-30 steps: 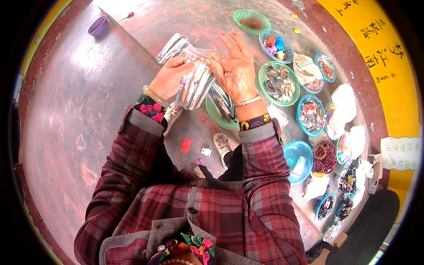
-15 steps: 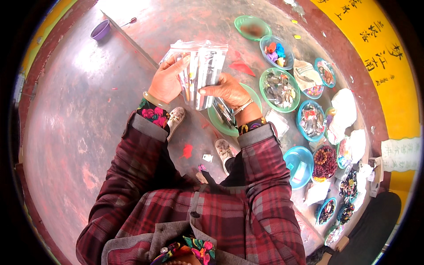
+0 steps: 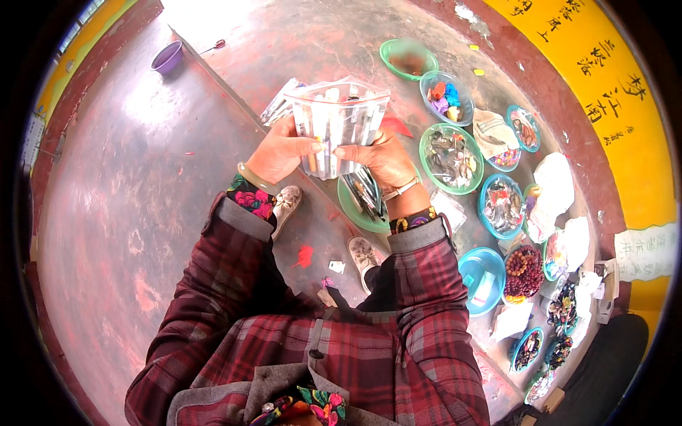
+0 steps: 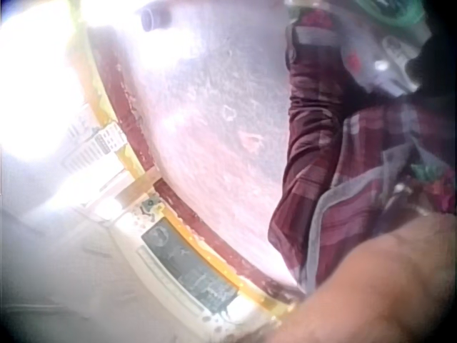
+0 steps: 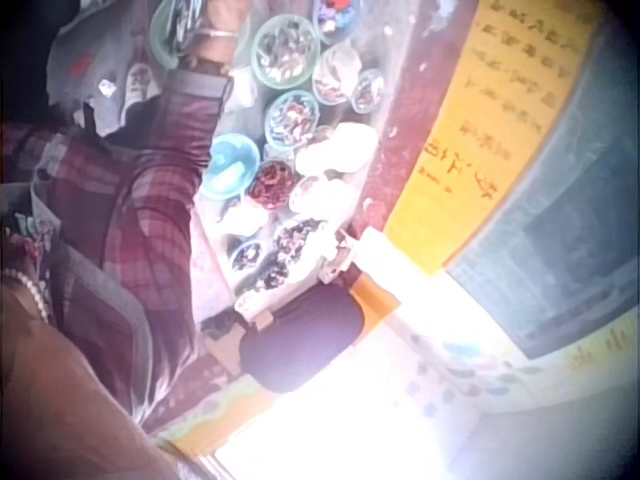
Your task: The person sits on the floor and organizes pens and small items. They pick up pens from a green bowl, place them into a clear plastic bag, and then transfer the contents into a small ziplock bag. The person also handles a small container of beads or buttons, placing them into a bag.
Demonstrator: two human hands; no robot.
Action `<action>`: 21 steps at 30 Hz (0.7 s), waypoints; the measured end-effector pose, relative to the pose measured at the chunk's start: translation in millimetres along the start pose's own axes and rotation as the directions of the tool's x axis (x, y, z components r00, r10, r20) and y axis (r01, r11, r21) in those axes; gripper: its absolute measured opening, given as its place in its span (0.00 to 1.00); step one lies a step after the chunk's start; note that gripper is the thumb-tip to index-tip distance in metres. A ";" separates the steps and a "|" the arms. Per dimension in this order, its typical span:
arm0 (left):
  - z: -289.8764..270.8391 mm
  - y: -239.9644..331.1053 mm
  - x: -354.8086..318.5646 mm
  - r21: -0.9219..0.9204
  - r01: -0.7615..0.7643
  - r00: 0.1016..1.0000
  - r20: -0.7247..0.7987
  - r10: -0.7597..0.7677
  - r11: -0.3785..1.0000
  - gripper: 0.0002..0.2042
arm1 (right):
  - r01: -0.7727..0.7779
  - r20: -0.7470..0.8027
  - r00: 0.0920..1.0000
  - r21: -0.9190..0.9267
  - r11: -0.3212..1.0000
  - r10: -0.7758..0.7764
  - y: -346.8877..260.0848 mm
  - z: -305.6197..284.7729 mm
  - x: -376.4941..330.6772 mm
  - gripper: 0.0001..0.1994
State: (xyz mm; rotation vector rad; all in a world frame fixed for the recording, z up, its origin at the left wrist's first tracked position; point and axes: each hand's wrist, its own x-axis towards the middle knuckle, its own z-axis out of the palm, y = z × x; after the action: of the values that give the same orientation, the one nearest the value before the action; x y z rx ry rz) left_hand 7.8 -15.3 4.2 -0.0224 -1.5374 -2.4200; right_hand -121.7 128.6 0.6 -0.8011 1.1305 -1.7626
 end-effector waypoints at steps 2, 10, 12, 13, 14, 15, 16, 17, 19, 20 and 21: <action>1.2 0.6 -1.3 0.008 0.028 0.999 0.020 -0.028 1.000 0.28 | -0.024 0.006 1.000 0.013 1.000 0.024 2.2 -0.1 0.7 0.25; -5.4 -10.9 1.5 0.048 -0.006 0.995 -0.099 0.011 0.999 0.21 | -0.006 -0.028 1.000 -0.020 1.000 0.005 8.4 -1.3 4.8 0.16; -4.8 -12.7 1.1 0.023 -0.016 0.993 -0.113 0.018 1.000 0.19 | -0.019 -0.015 1.000 -0.045 0.999 0.019 10.1 -4.0 6.0 0.15; -3.6 -11.8 1.5 0.016 -0.041 0.991 -0.128 0.043 0.999 0.17 | -0.032 -0.004 0.999 -0.058 0.998 0.032 8.8 -4.2 6.6 0.15; -0.1 -10.6 1.8 0.003 -0.061 0.988 -0.143 0.061 0.998 0.14 | -0.050 0.000 0.999 -0.070 0.996 0.050 8.5 -5.4 5.1 0.14; 3.0 -9.0 2.1 -0.009 -0.081 0.984 -0.158 0.079 0.997 0.11 | -0.047 0.023 0.999 -0.109 0.993 0.050 8.6 -7.8 4.9 0.14; 5.2 -6.3 1.6 -0.006 -0.081 0.985 -0.152 0.079 0.997 0.11 | -0.084 0.059 0.994 -0.113 0.990 0.091 11.2 -14.4 6.4 0.17; 5.8 -2.4 0.4 -0.003 -0.082 0.986 -0.146 0.081 0.997 0.11 | -0.072 0.081 0.993 -0.102 0.992 0.080 10.2 -14.1 5.7 0.15; -4.9 -4.5 -0.5 0.044 -0.072 0.988 -0.133 0.077 0.996 0.11 | -0.075 0.159 0.983 -0.129 0.989 0.096 4.5 -17.0 4.9 0.14; -4.6 -2.8 -1.6 0.066 -0.077 0.987 -0.134 0.085 0.995 0.12 | -0.062 0.216 0.972 -0.148 0.987 0.094 2.9 -21.5 6.1 0.14; -3.3 0.4 -2.2 0.087 -0.083 0.986 -0.135 0.094 0.993 0.12 | -0.082 0.232 0.964 -0.193 0.978 0.127 2.2 -29.9 7.7 0.14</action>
State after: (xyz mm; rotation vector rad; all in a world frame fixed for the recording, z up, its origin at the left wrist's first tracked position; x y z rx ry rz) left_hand 10.5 -18.0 2.8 0.0904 -1.5364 -2.2391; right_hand -149.6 132.1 -12.4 -1.0182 1.1556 -1.4432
